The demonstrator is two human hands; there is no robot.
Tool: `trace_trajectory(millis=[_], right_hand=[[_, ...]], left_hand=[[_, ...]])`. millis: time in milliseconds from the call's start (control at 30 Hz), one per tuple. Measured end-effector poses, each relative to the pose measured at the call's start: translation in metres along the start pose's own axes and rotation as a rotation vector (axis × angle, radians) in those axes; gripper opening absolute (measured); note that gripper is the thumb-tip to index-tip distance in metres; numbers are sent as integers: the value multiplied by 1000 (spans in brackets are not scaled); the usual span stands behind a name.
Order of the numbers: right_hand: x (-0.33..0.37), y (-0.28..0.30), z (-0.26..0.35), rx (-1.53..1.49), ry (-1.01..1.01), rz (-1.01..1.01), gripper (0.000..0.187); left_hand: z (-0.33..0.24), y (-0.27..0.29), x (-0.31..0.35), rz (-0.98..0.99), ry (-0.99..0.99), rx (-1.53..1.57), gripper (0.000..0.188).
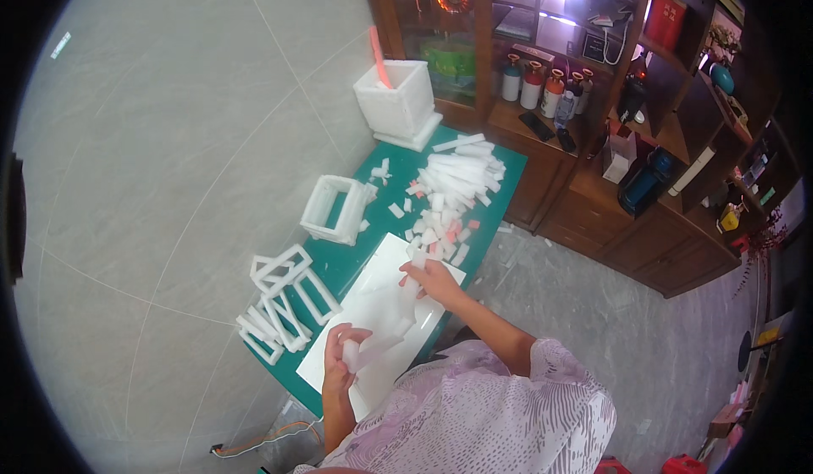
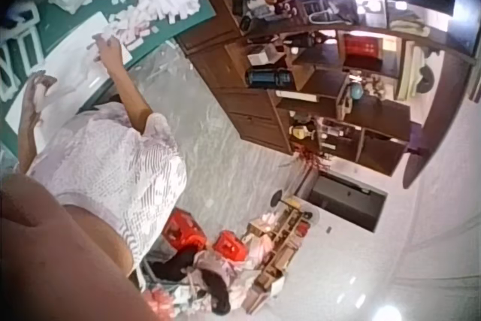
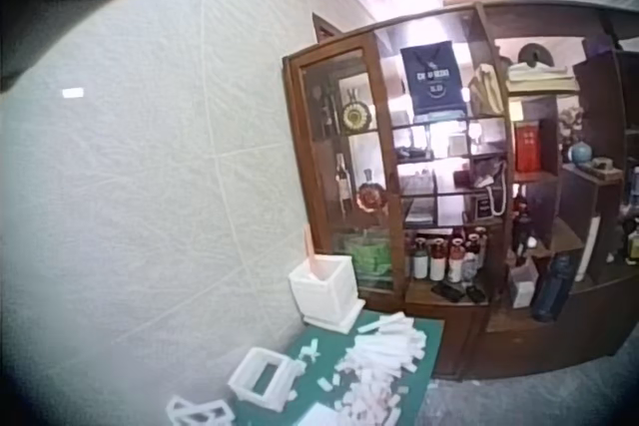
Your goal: Assembling and gluing white foam strips into frames or structures using a hot glue gun.
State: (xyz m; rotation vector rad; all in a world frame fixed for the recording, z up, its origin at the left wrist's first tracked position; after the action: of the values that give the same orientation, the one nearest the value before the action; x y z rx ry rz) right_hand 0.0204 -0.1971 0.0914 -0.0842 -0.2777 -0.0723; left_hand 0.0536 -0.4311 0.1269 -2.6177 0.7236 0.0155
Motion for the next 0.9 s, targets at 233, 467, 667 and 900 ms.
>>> trace_trajectory(millis=[233,467,667,900], right_hand=[[2,6,5,-30,-10,-16,31],[13,-16,-20,11,-63,143,38],[43,-68,-66,78,-134,545,37],[52,-57,-65,167,-350,476,32]], left_hand=[[10,0,-2,-58,111,141,42],[-4,-10,-15,-161,-31,389,34],[-7,3,-24,-313,-77,471,27],[-10,32,-16,-399,-134,544,24]])
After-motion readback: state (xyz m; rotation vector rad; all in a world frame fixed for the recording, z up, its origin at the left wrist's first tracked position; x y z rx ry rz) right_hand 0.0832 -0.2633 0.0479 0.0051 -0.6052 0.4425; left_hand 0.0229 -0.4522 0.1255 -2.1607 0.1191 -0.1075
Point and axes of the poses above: each hand's wrist, its own x-axis away from the middle knuckle, its own y-axis out of the back of the hand, z = x × y, the point moved 7 cm from there along -x, towards the middle knuckle, and after that the axes turned 3 degrees about x, right-handed, at the moved point
